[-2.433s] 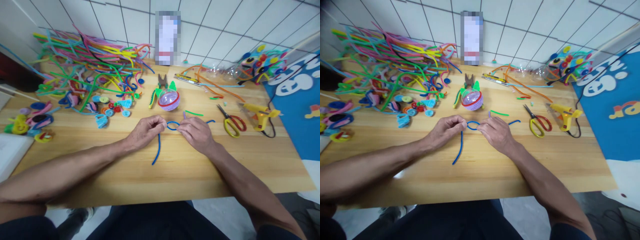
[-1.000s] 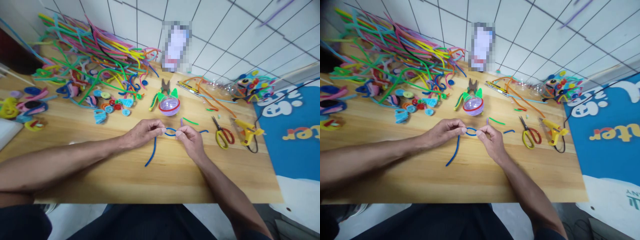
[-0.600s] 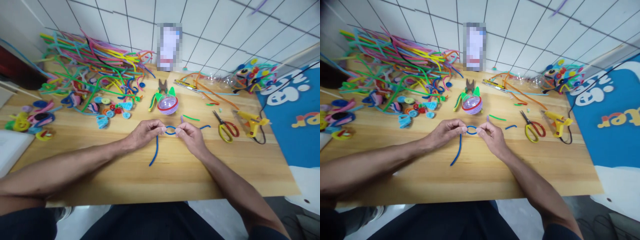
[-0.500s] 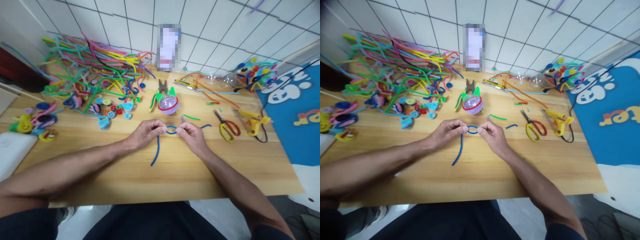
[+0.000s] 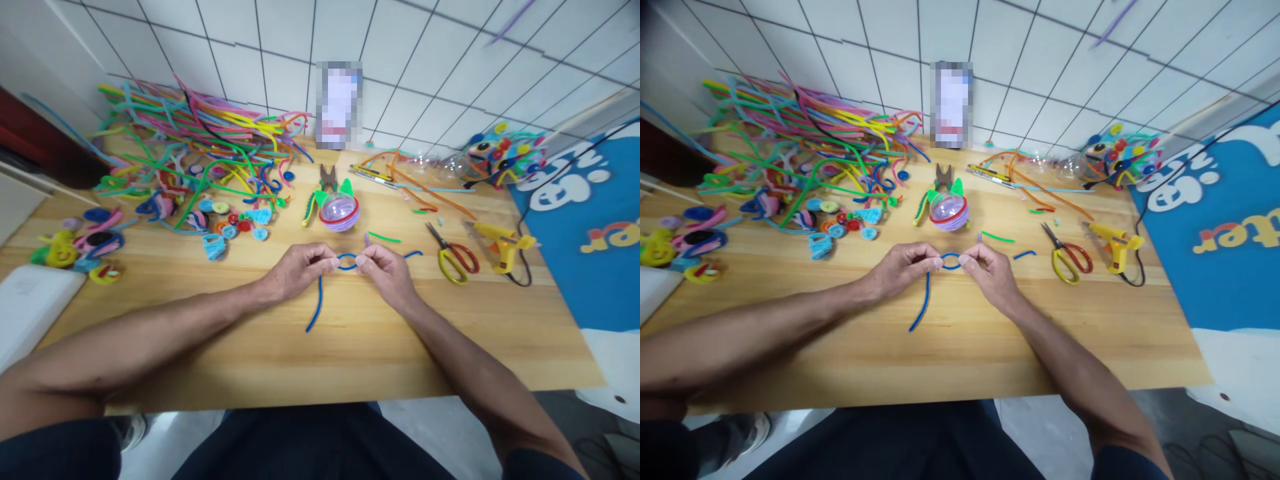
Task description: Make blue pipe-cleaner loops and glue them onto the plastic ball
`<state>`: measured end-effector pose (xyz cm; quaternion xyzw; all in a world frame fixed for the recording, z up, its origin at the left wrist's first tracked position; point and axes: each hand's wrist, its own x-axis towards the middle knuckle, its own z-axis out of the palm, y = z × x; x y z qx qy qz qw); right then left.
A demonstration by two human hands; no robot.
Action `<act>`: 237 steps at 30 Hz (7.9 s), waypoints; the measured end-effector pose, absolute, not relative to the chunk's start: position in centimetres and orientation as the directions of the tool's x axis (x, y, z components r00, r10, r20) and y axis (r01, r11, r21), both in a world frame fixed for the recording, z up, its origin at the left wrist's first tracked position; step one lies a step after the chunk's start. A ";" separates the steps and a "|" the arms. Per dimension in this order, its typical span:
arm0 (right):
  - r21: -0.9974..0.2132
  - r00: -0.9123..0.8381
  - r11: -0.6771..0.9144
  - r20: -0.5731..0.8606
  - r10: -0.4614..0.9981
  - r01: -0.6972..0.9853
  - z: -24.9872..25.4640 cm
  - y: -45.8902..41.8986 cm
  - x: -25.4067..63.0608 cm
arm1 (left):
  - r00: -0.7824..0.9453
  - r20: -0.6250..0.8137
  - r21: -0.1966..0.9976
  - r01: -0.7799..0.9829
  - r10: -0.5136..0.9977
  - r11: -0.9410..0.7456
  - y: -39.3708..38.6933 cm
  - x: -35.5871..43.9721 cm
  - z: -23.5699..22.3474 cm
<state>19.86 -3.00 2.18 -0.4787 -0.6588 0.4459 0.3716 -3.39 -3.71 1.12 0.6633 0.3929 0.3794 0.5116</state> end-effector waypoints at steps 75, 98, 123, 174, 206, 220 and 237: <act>-0.981 0.055 0.066 0.057 0.997 -0.182 3.8 -7.9 17.4 | 0.405 0.045 0.992 -0.129 0.913 0.008 -4.4 -3.2 2.4; -0.868 0.005 -0.032 -0.040 0.999 -0.496 4.0 -8.5 20.0 | 0.388 0.088 0.987 0.088 0.918 -0.132 -6.4 -1.7 4.7; -0.875 0.053 0.051 0.029 0.998 -0.482 3.6 -7.4 20.5 | 0.284 0.089 0.746 0.616 0.955 -0.253 -5.1 -7.6 4.2; -0.858 0.041 0.001 -0.023 0.999 -0.514 3.3 -3.5 18.3 | 0.183 -0.128 0.984 -0.101 0.975 0.148 -6.1 -3.6 2.1; -0.942 -0.075 -0.082 -0.061 0.995 -0.326 2.6 -5.9 16.7 | 0.106 -0.186 0.892 -0.398 0.977 0.213 -6.2 -3.3 3.1; -0.988 0.073 0.092 0.083 0.994 -0.127 1.2 -5.9 16.6 | 0.115 -0.153 0.952 -0.248 0.982 0.178 -6.6 -3.2 1.6; -0.945 0.136 0.080 0.038 0.990 -0.316 2.6 -4.9 17.8 | 0.167 -0.164 0.970 -0.152 0.972 0.190 -6.3 -3.4 1.8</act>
